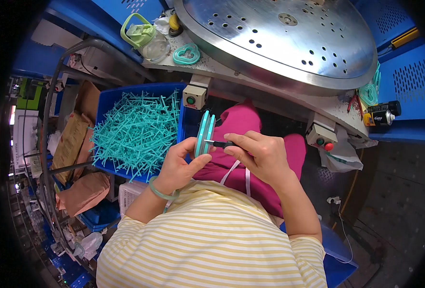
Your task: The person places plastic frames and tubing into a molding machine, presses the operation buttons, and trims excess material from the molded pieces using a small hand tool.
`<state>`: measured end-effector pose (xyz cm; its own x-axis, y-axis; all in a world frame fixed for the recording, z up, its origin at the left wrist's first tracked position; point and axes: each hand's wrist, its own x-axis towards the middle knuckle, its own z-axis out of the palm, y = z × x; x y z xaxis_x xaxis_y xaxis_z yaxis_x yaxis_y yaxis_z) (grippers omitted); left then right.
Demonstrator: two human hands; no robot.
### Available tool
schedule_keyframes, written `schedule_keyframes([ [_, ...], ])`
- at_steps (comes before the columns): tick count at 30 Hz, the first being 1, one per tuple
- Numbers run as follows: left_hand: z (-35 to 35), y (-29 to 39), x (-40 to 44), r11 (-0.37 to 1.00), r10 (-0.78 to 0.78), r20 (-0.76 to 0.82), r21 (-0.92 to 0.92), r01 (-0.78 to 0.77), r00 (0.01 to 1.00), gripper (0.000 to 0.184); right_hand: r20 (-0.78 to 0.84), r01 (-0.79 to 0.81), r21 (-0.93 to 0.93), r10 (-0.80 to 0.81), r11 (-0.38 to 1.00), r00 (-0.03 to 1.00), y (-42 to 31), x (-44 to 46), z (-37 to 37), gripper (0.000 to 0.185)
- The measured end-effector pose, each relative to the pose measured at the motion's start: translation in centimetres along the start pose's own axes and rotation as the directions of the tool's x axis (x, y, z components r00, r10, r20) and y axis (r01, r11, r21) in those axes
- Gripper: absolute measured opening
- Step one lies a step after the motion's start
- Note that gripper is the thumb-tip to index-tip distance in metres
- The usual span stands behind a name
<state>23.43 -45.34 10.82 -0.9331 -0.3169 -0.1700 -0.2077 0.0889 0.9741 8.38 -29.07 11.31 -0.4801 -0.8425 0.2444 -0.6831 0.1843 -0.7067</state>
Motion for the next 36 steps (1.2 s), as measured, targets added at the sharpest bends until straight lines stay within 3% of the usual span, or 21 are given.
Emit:
schedule_keyframes([
  [11,0.1,-0.5,-0.2,0.994,0.026,0.012,0.11,-0.027,1.0,0.017,0.086,-0.034,0.108,0.024,0.994,0.996,1.9,0.2,0.2,0.022],
  [13,0.1,-0.3,-0.1,0.992,0.043,0.049,0.119,-0.049,0.998,0.017,-0.061,-0.151,0.049,0.153,0.987,0.986,4.3,0.0,1.0,0.021],
  [14,0.0,-0.3,0.1,0.991,0.049,0.052,0.12,-0.055,0.997,0.017,0.087,-0.358,0.218,0.348,0.908,0.934,4.4,0.1,0.8,0.024],
  [15,0.0,-0.4,0.2,1.0,-0.005,0.071,0.0,0.005,0.997,0.019,0.088,-0.358,0.218,0.347,0.908,0.934,4.2,0.3,0.6,0.024],
  [18,0.0,-0.7,0.2,0.959,-0.107,0.146,-0.248,0.14,0.984,0.021,0.036,-0.078,0.414,0.07,0.907,0.997,3.2,0.8,1.3,0.04],
  [19,0.0,-0.8,0.3,0.905,-0.144,0.2,-0.371,0.21,0.969,0.022,0.034,-0.078,0.414,0.07,0.907,0.997,3.4,1.0,1.8,0.04],
  [21,0.0,-0.7,0.3,0.867,-0.136,0.234,-0.443,0.23,0.963,0.023,0.024,-0.049,0.488,0.042,0.871,0.999,3.8,1.5,2.5,0.039],
  [22,-0.1,-0.6,0.3,0.823,-0.124,0.265,-0.511,0.248,0.956,0.023,0.113,-0.172,0.531,0.132,0.83,0.985,4.0,1.4,2.4,0.033],
  [23,-0.2,-0.5,0.3,0.824,-0.124,0.26,-0.51,0.245,0.958,0.023,0.114,-0.168,0.534,0.127,0.829,0.985,4.1,1.5,2.2,0.033],
  [25,-0.4,-0.3,0.2,0.792,-0.116,0.334,-0.537,0.29,0.935,0.024,0.293,-0.351,0.53,0.221,0.772,0.93,4.2,1.5,1.9,0.028],
  [26,-0.4,-0.3,0.1,0.791,-0.118,0.33,-0.539,0.29,0.936,0.024,0.297,-0.351,0.531,0.218,0.772,0.929,4.2,1.5,2.0,0.028],
  [28,-0.3,-0.3,0.1,0.78,-0.14,0.344,-0.539,0.317,0.928,0.024,0.22,-0.195,0.451,0.103,0.871,0.97,4.1,1.4,2.5,0.03],
  [32,-0.8,-0.4,-0.1,0.768,-0.176,0.36,-0.532,0.357,0.916,0.025,0.274,-0.211,0.481,0.083,0.851,0.958,4.0,0.9,2.1,0.026],
  [36,-0.9,0.2,-0.2,0.707,-0.146,0.441,-0.58,0.406,0.885,0.031,0.334,-0.314,0.647,0.112,0.695,0.936,5.0,0.5,1.0,0.021],
])
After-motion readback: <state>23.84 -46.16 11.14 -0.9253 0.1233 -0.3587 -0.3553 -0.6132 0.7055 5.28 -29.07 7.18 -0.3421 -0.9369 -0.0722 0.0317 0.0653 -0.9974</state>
